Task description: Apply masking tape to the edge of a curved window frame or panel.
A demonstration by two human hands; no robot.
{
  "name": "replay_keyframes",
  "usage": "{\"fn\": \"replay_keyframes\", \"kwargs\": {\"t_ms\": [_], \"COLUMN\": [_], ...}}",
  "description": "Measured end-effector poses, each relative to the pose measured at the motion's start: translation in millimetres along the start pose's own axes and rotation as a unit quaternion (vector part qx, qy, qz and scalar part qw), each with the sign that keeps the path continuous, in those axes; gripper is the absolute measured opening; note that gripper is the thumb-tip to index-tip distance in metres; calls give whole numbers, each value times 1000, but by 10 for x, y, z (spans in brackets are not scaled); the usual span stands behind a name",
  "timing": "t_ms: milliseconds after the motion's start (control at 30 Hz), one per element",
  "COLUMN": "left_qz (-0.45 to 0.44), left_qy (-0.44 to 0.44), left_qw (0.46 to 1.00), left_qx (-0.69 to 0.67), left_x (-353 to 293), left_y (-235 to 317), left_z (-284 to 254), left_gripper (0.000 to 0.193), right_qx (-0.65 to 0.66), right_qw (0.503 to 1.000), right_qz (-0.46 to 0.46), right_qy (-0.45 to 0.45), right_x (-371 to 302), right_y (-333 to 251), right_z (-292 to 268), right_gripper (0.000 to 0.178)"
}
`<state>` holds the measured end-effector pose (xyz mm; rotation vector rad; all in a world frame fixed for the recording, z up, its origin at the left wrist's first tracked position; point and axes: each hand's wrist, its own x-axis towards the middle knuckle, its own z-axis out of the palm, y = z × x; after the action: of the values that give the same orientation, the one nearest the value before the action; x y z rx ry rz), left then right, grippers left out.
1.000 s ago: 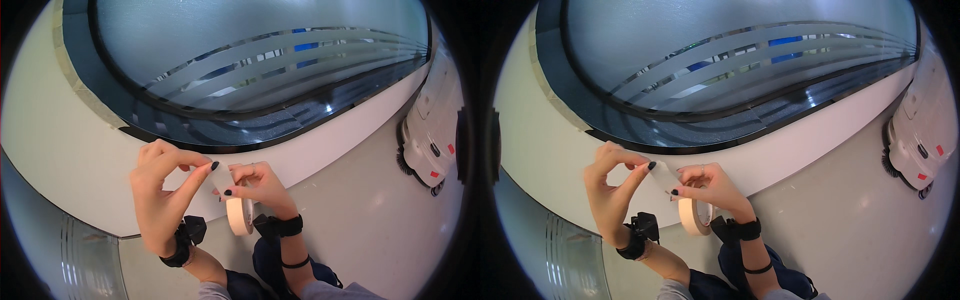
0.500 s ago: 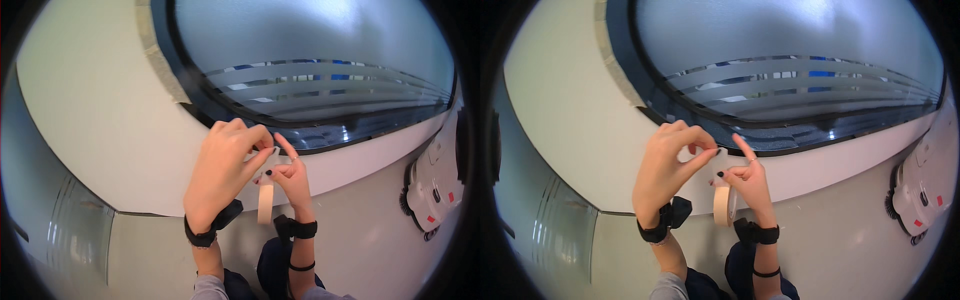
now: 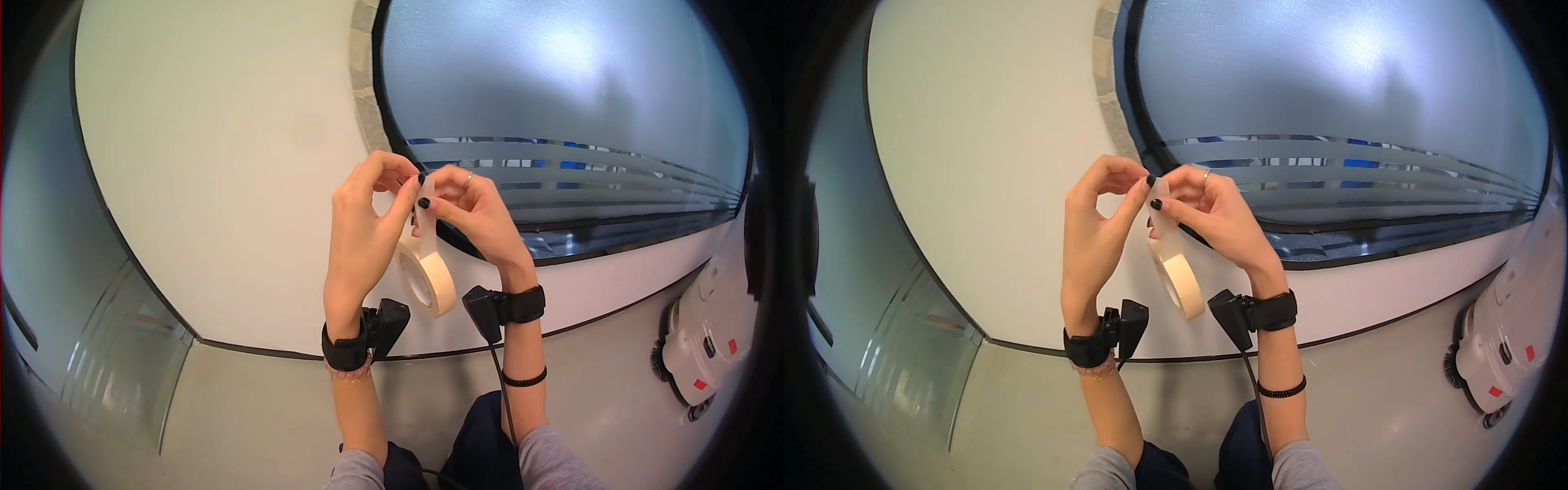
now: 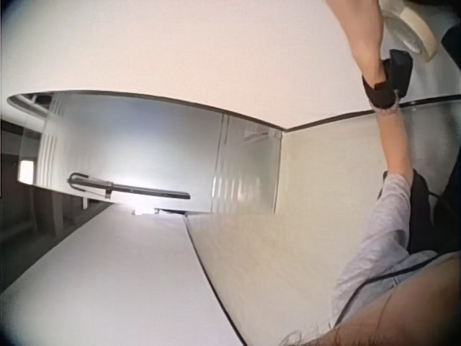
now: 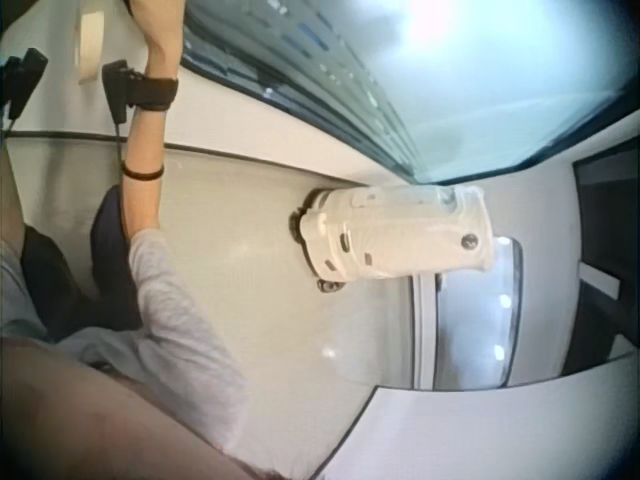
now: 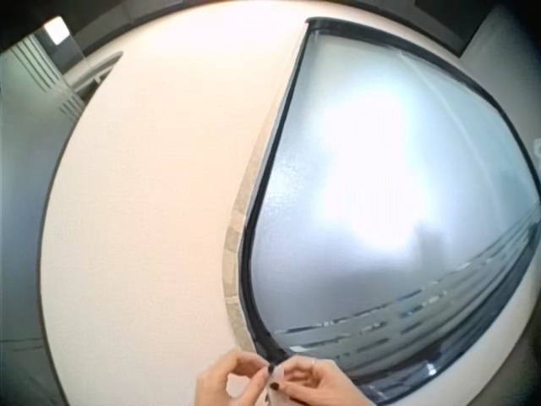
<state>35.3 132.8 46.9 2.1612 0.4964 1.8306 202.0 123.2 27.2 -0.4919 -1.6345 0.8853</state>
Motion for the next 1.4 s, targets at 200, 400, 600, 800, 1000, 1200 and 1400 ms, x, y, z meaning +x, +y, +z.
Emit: {"fn": "replay_keyframes", "kwargs": {"t_ms": [200,400,600,800,1000,1200,1400], "left_qz": [-51,-2,-12,-37,-56,8,4], "left_qy": [18,57,121,178,186,270,238], "left_qw": [999,998,991,983,981,963,968], "left_qx": [2,28,52,-13,22,9,85], "left_x": [-50,-58,-53,-54,-72,-11,-57], "left_y": [-258,-336,-362,-434,-519,-373,-544], "left_z": [-143,-112,-132,-24,-71,71,-5], "left_gripper": [7,6,9,21,38,31,27], "right_qx": [45,125,13,-89,-83,-103,-45], "right_qw": [996,988,978,956,958,956,962], "right_qz": [49,38,-16,-67,-26,-29,-34], "right_qy": [53,89,210,272,274,274,268], "right_x": [2,-27,73,240,259,284,329], "right_y": [413,552,356,300,342,347,342], "right_z": [274,354,437,526,462,408,428], "right_gripper": [15,24,19,13,17,17,18]}}
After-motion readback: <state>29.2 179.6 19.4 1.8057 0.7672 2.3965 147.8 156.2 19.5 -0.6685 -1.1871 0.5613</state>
